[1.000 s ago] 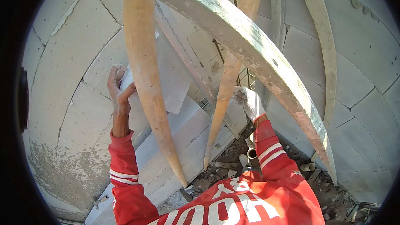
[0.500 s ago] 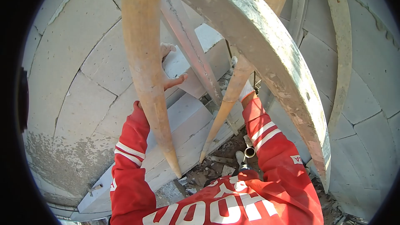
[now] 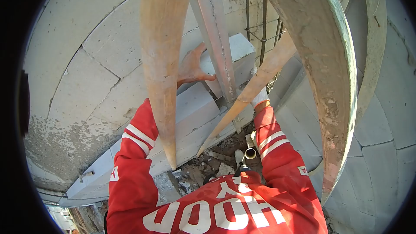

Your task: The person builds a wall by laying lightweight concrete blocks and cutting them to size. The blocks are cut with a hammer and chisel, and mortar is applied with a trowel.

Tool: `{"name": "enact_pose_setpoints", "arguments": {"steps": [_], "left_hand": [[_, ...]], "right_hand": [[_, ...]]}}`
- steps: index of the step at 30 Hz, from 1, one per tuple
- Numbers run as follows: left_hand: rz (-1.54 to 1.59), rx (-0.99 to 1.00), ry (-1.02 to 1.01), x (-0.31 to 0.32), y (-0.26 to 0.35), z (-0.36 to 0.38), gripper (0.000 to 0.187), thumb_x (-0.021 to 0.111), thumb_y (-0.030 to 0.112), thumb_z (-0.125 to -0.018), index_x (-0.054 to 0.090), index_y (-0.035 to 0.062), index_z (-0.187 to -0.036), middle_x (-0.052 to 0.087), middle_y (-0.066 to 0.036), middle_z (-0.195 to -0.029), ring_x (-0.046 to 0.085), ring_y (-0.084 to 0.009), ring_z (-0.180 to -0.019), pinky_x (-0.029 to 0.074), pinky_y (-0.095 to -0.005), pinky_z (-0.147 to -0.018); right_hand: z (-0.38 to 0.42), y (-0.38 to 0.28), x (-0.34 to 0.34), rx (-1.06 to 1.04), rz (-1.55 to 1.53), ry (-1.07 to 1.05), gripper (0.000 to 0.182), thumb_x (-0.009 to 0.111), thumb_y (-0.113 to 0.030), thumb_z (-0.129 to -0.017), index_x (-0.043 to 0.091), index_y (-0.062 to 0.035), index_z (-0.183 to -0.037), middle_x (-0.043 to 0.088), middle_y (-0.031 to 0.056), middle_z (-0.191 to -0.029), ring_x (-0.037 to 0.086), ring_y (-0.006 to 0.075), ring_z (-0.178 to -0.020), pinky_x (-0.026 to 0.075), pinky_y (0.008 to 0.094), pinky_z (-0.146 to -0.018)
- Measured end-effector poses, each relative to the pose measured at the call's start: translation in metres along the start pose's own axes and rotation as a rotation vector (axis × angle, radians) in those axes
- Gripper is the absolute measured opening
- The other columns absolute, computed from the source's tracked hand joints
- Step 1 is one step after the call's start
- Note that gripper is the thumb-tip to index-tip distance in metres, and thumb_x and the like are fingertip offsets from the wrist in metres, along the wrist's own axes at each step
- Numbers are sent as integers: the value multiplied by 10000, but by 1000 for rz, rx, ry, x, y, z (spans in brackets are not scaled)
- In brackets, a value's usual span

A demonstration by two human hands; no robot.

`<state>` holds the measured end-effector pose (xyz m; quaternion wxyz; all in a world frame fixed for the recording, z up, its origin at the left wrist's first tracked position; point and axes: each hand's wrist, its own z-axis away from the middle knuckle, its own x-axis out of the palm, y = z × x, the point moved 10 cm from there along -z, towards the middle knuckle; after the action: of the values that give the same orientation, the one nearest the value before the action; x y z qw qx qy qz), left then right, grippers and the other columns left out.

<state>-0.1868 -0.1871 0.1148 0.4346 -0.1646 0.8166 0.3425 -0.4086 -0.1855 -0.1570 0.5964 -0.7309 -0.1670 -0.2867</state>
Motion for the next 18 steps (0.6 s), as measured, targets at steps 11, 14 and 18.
{"name": "enact_pose_setpoints", "arguments": {"steps": [11, 14, 18], "left_hand": [[89, -155, -142, 71, -52, 27, 1073, 919, 470, -598, 455, 130, -1503, 615, -250, -1352, 561, -416, -1299, 416, -489, -1103], [145, -157, -134, 75, -49, 31, 1057, 923, 443, -608, 448, 114, -1493, 624, -261, -1338, 571, -416, -1290, 423, -480, -1097], [201, -230, -196, 79, -48, 34, 1149, 929, 341, -556, 394, -26, -1505, 536, -271, -1457, 511, -413, -1364, 387, -441, -1157]], "right_hand": [[7, 55, -56, 168, 60, 167, 439, 429, -267, -1092, 485, -66, -1478, 577, 34, -1346, 556, 176, -1163, 490, 384, -990], [12, 62, -62, 182, 74, 183, 434, 426, -272, -1094, 485, -73, -1475, 581, 33, -1336, 559, 178, -1155, 492, 386, -985], [15, 69, -66, 197, 81, 192, 427, 422, -279, -1098, 485, -82, -1472, 587, 31, -1324, 563, 182, -1146, 495, 389, -978]]}}
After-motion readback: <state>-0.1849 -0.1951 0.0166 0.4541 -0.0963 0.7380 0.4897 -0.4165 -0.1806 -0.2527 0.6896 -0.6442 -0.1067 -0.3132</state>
